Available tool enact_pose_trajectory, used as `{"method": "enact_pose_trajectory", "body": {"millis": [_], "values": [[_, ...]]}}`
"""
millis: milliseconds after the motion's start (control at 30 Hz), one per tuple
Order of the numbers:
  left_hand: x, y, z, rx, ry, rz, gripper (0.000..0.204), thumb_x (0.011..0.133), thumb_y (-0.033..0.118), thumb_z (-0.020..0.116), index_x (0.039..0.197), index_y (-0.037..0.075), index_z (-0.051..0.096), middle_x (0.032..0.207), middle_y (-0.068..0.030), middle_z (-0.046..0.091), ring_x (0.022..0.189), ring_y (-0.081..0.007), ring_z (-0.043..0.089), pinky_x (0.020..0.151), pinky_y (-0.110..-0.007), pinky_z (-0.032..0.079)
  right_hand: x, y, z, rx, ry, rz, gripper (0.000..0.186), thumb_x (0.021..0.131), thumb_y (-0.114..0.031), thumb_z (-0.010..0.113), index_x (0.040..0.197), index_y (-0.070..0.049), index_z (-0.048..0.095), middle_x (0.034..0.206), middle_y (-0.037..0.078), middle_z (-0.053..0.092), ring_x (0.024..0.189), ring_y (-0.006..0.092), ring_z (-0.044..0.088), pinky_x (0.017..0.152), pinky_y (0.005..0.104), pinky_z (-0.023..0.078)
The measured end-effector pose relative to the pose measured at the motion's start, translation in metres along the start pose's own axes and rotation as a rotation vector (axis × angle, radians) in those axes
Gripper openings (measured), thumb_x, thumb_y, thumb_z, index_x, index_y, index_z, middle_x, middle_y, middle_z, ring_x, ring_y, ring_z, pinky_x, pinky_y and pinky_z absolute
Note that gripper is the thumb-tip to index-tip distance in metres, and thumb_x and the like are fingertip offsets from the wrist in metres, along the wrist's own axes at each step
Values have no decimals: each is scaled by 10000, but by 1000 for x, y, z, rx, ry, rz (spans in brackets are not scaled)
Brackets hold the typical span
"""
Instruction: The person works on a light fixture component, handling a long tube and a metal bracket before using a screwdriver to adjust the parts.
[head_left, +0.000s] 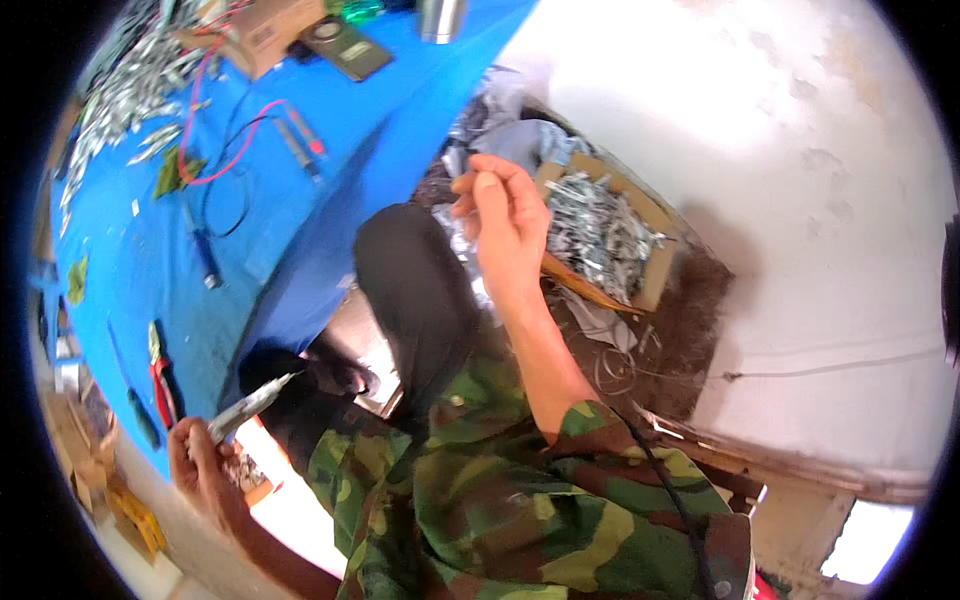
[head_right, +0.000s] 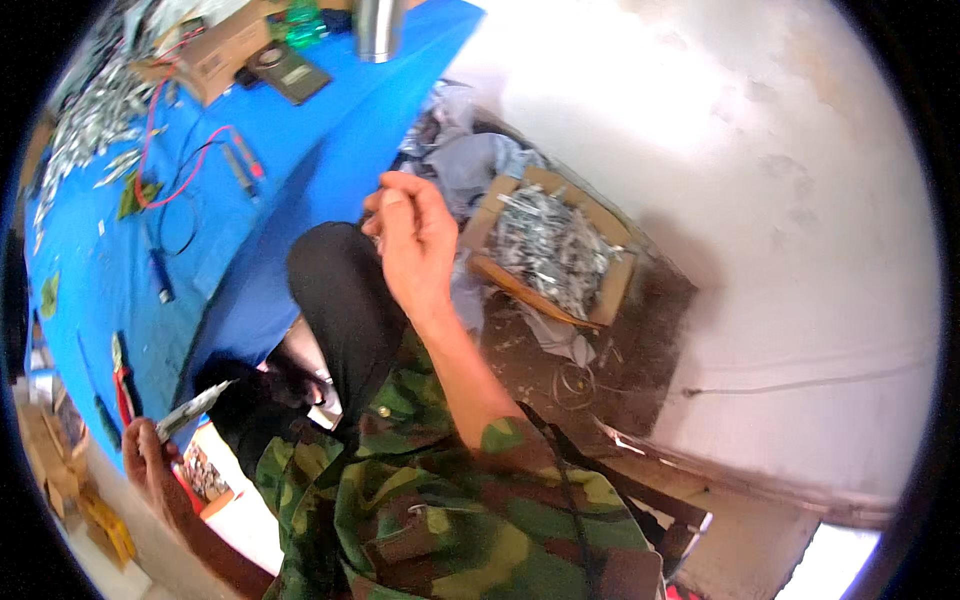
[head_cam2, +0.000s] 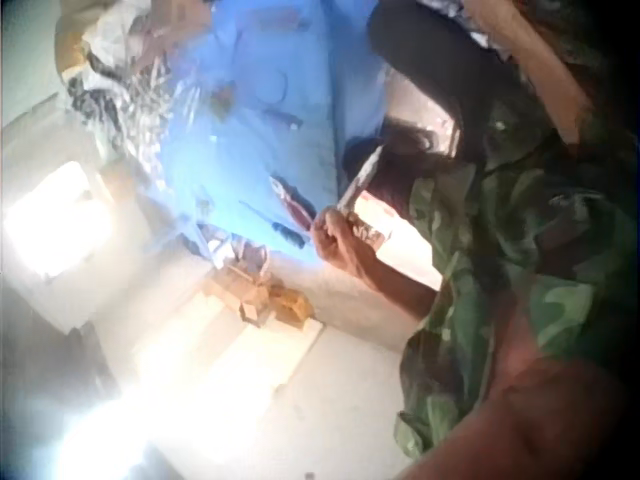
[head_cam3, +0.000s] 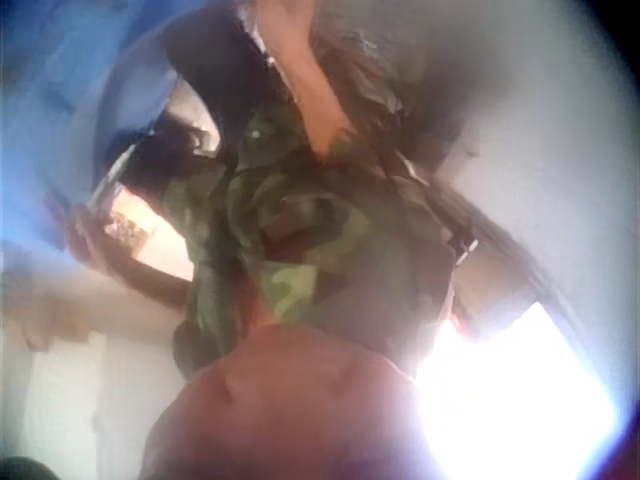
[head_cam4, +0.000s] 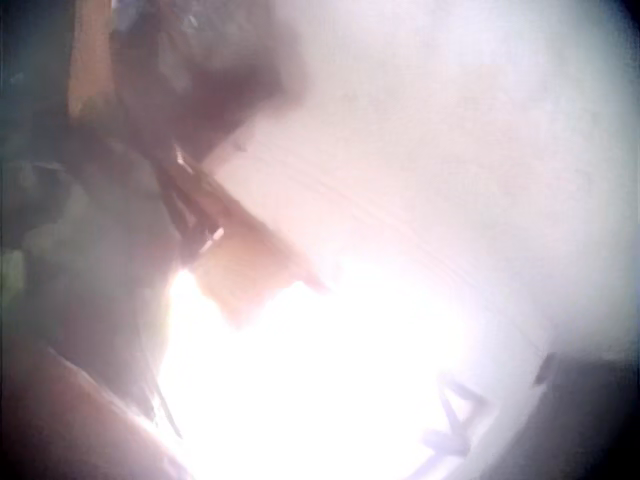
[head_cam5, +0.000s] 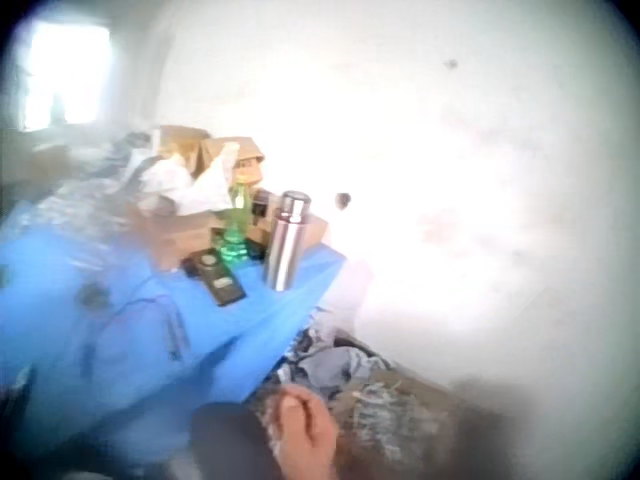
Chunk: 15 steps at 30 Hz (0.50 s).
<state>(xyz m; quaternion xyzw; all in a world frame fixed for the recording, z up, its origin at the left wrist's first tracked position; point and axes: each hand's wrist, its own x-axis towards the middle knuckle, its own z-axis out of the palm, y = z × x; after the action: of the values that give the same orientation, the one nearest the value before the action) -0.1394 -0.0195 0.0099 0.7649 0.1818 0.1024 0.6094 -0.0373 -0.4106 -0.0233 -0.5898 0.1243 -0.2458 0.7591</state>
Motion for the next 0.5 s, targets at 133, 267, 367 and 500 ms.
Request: {"method": "enact_pose_trajectory", "body": {"millis": [133, 267, 367, 500], "values": [[0, 2, 15, -2, -28, 3, 160, 1005, 173, 674, 1003, 14, 661, 748, 2, 590, 574, -69, 549, 500, -236, 453, -52, -17, 47, -245, -576, -266, 273, 973, -117, 677, 1209, 8, 619, 969, 98, 707, 798, 146, 675, 675, 280, 526], [-21, 23, 38, 75, -42, 15, 200, 1025, 217, 646, 985, 22, 667, 685, 4, 590, 517, -59, 540, 445, -214, 421, -103, -7, 77, -483, -879, -520, 479, 833, -271, 800, 1231, -50, 652, 1180, 129, 660, 1065, 341, 646, 934, 462, 484], [-36, 24, 42, 99, -47, -33, 234, 1026, 226, 656, 936, 10, 669, 649, -30, 618, 474, -70, 540, 410, -211, 405, -129, 1, 79, -490, -978, -498, 511, 837, -273, 799, 1263, -40, 638, 1180, 126, 660, 1073, 334, 645, 943, 456, 477], [-41, 25, 42, 63, -106, -100, 330, 1032, 314, 652, 859, 33, 643, 629, -38, 615, 465, -64, 528, 393, -213, 379, -145, -1, 72, -537, -1149, -250, 345, 912, -234, 732, 1185, -42, 647, 1067, 114, 681, 859, 347, 686, 723, 459, 533]]}}
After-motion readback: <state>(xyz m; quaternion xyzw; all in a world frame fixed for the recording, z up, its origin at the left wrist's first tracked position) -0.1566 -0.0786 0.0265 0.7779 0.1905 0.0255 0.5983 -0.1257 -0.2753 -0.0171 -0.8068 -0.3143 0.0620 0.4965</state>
